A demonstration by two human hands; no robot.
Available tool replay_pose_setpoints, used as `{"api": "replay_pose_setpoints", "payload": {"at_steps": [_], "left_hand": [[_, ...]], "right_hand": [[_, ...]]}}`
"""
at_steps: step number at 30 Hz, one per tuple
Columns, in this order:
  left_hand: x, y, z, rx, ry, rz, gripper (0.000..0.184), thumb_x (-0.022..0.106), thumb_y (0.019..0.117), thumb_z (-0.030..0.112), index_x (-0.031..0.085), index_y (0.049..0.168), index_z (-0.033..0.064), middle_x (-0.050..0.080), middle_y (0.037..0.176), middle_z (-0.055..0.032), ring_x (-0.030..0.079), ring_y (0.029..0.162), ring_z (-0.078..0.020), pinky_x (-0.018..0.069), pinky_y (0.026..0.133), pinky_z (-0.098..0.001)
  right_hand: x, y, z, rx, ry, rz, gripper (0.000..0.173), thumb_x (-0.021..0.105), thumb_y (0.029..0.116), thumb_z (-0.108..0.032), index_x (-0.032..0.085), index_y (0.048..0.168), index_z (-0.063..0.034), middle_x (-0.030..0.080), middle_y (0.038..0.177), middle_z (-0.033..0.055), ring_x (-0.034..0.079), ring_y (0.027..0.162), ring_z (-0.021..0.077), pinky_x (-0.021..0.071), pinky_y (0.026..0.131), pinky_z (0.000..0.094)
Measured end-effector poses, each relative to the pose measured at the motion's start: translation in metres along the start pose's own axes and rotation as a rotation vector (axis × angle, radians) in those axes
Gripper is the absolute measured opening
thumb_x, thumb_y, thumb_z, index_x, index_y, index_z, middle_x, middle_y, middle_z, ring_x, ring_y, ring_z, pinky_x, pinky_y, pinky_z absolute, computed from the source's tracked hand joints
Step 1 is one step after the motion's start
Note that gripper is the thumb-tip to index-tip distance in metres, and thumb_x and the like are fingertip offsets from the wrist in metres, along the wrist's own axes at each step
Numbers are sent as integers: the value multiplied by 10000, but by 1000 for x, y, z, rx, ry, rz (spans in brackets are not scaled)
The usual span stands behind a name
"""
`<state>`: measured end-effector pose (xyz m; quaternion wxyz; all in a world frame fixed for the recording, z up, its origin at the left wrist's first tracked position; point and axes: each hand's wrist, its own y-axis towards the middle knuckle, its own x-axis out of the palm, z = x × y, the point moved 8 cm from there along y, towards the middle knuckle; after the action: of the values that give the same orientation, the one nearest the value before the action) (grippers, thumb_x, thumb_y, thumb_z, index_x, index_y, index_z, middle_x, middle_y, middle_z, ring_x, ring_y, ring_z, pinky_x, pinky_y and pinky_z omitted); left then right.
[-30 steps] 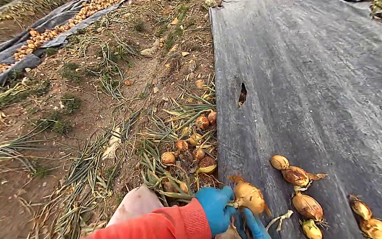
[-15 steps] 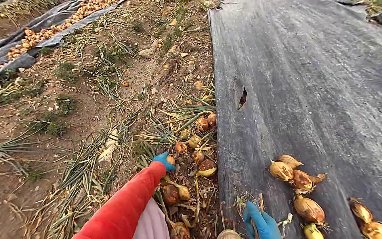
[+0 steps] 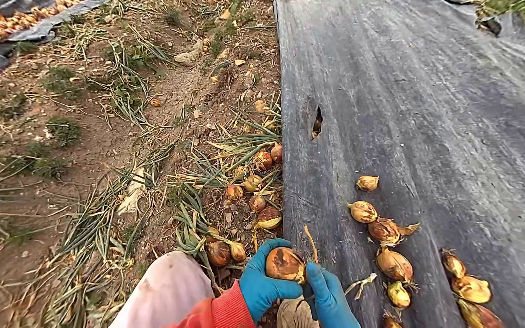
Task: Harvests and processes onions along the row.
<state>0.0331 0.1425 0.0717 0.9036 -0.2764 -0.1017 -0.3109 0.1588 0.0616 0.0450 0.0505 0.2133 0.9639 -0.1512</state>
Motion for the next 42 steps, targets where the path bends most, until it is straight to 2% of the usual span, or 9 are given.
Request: {"api": "replay_pose_setpoints", "payload": {"at_steps": [3,6,10,13,20,24,29,35,42], "left_hand": [[-7,26,9,220,441,162,731,801,713,-25,548,1398,-46,538,1405,-240,579,1260,-233,504,1053,-335],[38,45,-5,-27,380,-151,923,720,903,26,149,1627,-9,335,1625,-259,522,1401,-308,478,1134,-414],[18,59,-29,-208,1358,-295,651,702,930,139,457,1518,3,483,1547,-217,372,1500,-378,262,1235,-565],[-81,78,-64,-637,1804,-230,623,744,895,123,514,1450,-41,518,1480,-302,385,1446,-518,176,1190,-736],[-14,44,-6,-242,1354,-321,464,535,1078,372,604,1331,-11,675,1242,-255,633,1217,-418,453,1053,-616],[49,18,-2,-249,1493,-490,384,501,1081,198,561,1375,-42,538,1428,-271,569,1288,-437,436,1082,-604],[61,2,-20,-333,1519,-579,381,557,1002,1,541,1367,-109,436,1502,-310,552,1274,-483,454,1056,-610],[-67,95,33,-377,1907,-67,557,635,978,67,474,1503,-28,280,1656,-258,272,1526,-461,263,1222,-601],[-196,86,-44,-872,1545,-13,734,778,898,370,518,1448,-42,548,1448,-284,510,1388,-418,412,1129,-612]], "right_hand": [[-3,-22,-5,-7,163,-97,496,454,994,-633,533,703,-239,445,562,-169,417,479,-50,376,453,171],[-11,-33,-29,-142,402,-281,436,475,984,-673,634,827,-299,546,656,-184,499,562,-56,426,521,154],[-24,-32,-16,17,467,-266,430,592,918,-684,666,871,-264,583,673,-145,519,534,-11,447,480,186],[-28,-25,9,304,301,-42,206,590,954,-335,566,820,-181,514,575,-116,467,444,12,431,434,195],[0,-5,93,594,126,-174,385,607,978,-463,569,953,-81,448,557,-38,436,414,93,423,403,264],[17,-9,72,462,443,-272,801,587,684,-925,580,923,-160,557,601,-68,515,430,48,453,393,208],[11,-10,38,450,388,-138,489,284,1052,-519,510,846,-137,485,563,-51,457,402,63,405,366,204],[-54,0,16,49,583,-3,443,314,1071,-422,498,757,-170,517,543,-81,493,418,23,414,406,189],[-31,-2,47,389,106,-6,294,502,1016,-385,599,914,-127,510,614,-56,454,433,63,441,414,244]]}}
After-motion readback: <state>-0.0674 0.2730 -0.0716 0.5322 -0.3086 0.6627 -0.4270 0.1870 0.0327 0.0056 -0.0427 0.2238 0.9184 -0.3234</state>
